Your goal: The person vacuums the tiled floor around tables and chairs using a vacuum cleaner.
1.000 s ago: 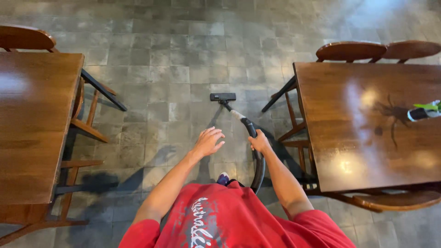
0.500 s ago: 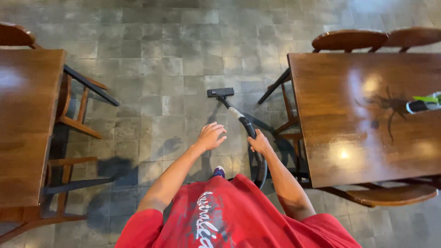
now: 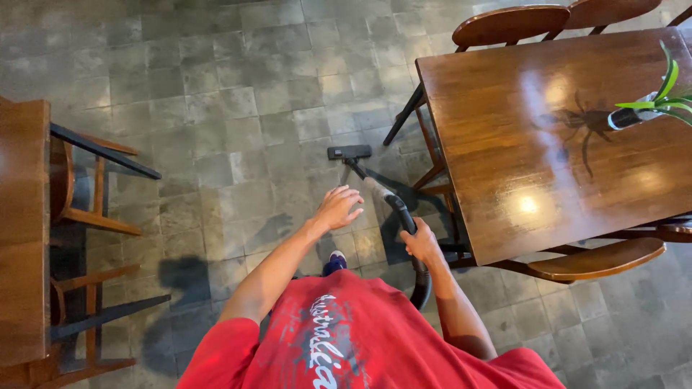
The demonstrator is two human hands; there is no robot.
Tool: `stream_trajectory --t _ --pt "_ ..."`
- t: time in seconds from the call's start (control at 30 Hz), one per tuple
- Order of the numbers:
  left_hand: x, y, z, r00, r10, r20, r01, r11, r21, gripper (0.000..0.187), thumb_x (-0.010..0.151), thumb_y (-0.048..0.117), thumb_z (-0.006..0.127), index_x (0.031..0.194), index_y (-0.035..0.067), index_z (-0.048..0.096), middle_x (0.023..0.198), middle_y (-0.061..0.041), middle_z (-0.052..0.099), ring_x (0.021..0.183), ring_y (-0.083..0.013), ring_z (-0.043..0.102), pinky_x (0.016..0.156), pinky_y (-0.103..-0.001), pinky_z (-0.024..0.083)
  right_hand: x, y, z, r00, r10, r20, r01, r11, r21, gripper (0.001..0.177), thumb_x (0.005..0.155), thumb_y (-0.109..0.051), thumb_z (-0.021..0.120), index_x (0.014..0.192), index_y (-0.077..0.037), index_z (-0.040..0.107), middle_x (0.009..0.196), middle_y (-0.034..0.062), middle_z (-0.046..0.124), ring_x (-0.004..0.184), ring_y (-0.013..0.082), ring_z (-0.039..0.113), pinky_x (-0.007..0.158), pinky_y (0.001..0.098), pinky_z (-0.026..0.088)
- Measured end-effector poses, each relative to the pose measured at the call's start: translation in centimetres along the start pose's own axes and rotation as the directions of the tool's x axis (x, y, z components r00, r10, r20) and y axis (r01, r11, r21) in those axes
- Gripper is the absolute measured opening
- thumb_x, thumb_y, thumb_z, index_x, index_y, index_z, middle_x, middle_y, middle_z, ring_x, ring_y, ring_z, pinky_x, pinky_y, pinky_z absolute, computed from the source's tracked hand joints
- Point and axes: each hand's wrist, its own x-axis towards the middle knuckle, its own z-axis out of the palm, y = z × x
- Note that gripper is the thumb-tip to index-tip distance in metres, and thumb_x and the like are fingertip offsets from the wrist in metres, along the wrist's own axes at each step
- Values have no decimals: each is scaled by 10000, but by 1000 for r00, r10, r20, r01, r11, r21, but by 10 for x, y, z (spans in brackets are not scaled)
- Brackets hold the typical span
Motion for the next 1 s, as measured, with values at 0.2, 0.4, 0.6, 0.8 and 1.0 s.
stream_trajectory --t 0.2,0.4,0.6,0.8,1.0 --pt "-19 11 -9 997 -74 4 74 997 1 304 898 371 704 1142 189 698 1371 -43 621 1398 -358 456 1092 -544 373 51 -9 16 999 -16 -34 16 1000 -3 387 866 -172 697 1207 -21 591 731 92 669 520 170 639 519 323 532" --pt "-53 5 -10 990 -136 -33 136 991 1 309 895 369 709 1148 193 700 1384 -55 614 1391 -359 453 1105 -534 370 126 -13 49 997 -22 79 10 989 150 390 872 -146 680 1149 23 464 746 106 622 512 182 613 481 354 533" --pt "-106 -1 -30 982 -180 -49 181 983 14 318 901 370 706 1163 191 694 1383 -57 618 1395 -359 452 1109 -526 368 112 -14 77 992 -33 121 11 985 175 340 883 -137 658 1099 41 465 711 106 584 485 187 568 443 360 499" --pt "-163 -4 -43 977 -208 -53 209 978 8 314 892 373 702 1152 199 687 1372 -39 624 1392 -346 463 1106 -514 384 40 0 112 993 7 120 -16 997 73 366 855 -135 673 1114 22 467 701 111 595 484 190 573 455 364 499" --pt "-203 10 -40 988 -150 24 151 988 -19 315 899 380 703 1154 197 678 1372 -50 612 1384 -365 457 1061 -545 394 -81 15 133 990 -2 143 1 1000 7 390 832 -145 684 1117 35 487 660 117 630 508 210 628 497 375 528"
